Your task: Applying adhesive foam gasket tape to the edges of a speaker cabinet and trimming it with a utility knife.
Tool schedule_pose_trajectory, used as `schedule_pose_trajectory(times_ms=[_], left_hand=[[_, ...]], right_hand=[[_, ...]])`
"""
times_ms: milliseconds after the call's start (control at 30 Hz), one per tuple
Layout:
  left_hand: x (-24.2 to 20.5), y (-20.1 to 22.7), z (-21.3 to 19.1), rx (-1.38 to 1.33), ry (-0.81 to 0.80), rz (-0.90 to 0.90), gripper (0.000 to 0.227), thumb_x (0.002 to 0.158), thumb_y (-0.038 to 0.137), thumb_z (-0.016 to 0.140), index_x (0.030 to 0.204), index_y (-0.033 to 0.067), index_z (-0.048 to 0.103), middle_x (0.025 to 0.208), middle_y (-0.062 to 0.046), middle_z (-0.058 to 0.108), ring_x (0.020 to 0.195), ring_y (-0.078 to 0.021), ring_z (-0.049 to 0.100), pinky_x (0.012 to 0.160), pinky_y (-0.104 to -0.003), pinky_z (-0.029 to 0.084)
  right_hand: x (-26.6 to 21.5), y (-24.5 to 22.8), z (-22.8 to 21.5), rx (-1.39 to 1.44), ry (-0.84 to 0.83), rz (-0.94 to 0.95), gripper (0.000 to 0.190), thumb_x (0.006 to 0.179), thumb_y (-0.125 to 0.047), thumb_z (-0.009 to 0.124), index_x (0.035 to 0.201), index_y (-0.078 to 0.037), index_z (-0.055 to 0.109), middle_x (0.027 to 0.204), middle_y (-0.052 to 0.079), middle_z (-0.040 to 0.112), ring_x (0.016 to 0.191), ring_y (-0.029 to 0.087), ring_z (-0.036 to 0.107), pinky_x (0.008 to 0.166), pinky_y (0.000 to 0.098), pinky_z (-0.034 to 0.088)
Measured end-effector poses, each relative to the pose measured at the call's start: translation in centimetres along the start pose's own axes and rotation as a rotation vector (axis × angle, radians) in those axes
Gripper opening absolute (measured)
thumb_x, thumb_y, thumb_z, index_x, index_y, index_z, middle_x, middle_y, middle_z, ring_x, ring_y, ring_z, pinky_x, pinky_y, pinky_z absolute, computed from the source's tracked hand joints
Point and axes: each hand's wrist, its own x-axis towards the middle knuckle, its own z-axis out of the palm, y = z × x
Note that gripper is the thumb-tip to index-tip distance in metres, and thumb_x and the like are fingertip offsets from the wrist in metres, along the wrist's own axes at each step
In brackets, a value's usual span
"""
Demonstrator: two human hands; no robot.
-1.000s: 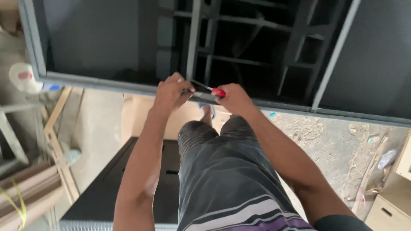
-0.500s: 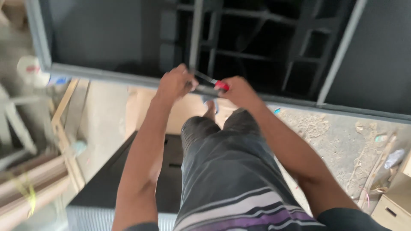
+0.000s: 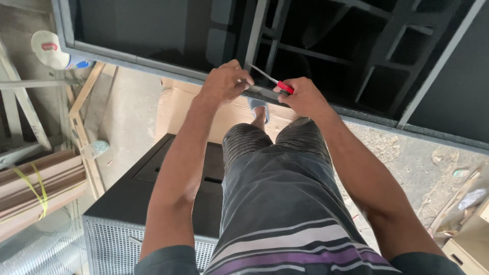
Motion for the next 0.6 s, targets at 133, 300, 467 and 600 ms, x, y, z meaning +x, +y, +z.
schedule_pose_trajectory(times_ms=[133,300,467,600], left_hand=[[0.0,0.0,0.1,0.004,-0.004,-0.006,0.013,0.101,0.023,0.069,0.101,0.0318,0.078,0.099,-0.005,0.060,0.100,-0.0363,0.068,0.086,-0.052,0.056],[0.1,0.0,0.3,0.000,-0.030,-0.054,0.019,0.104,0.024,0.063,0.101,0.0359,0.077,0.100,-0.001,0.060,0.104,-0.0305,0.067,0.089,-0.048,0.054],[-0.1,0.3,0.3,-0.007,-0.026,-0.076,0.018,0.103,0.026,0.063,0.102,0.0365,0.077,0.102,-0.003,0.059,0.107,-0.0314,0.066,0.093,-0.047,0.052],[0.4,0.1,1.0,0.053,-0.046,-0.108,0.004,0.098,0.037,0.072,0.100,0.0390,0.076,0.103,0.002,0.057,0.110,-0.0260,0.064,0.095,-0.044,0.049]], right_hand=[[-0.9,-0.8,-0.5,0.095,-0.003,-0.029,0.013,0.081,-0.028,0.080,0.092,-0.022,0.079,0.073,0.002,0.066,0.075,0.017,0.066,0.068,0.0297,0.048],[-0.9,-1.0,-0.7,0.117,-0.013,-0.054,0.012,0.082,-0.025,0.081,0.093,-0.020,0.080,0.074,0.005,0.068,0.074,0.020,0.067,0.068,0.0305,0.048],[-0.8,-0.7,-0.7,0.132,-0.006,-0.065,0.014,0.082,-0.025,0.082,0.095,-0.019,0.081,0.075,0.005,0.069,0.075,0.019,0.067,0.068,0.0301,0.048],[-1.3,-1.2,-1.1,0.135,-0.010,-0.046,0.013,0.083,-0.025,0.082,0.094,-0.017,0.081,0.076,0.004,0.073,0.075,0.020,0.068,0.067,0.0301,0.047]])
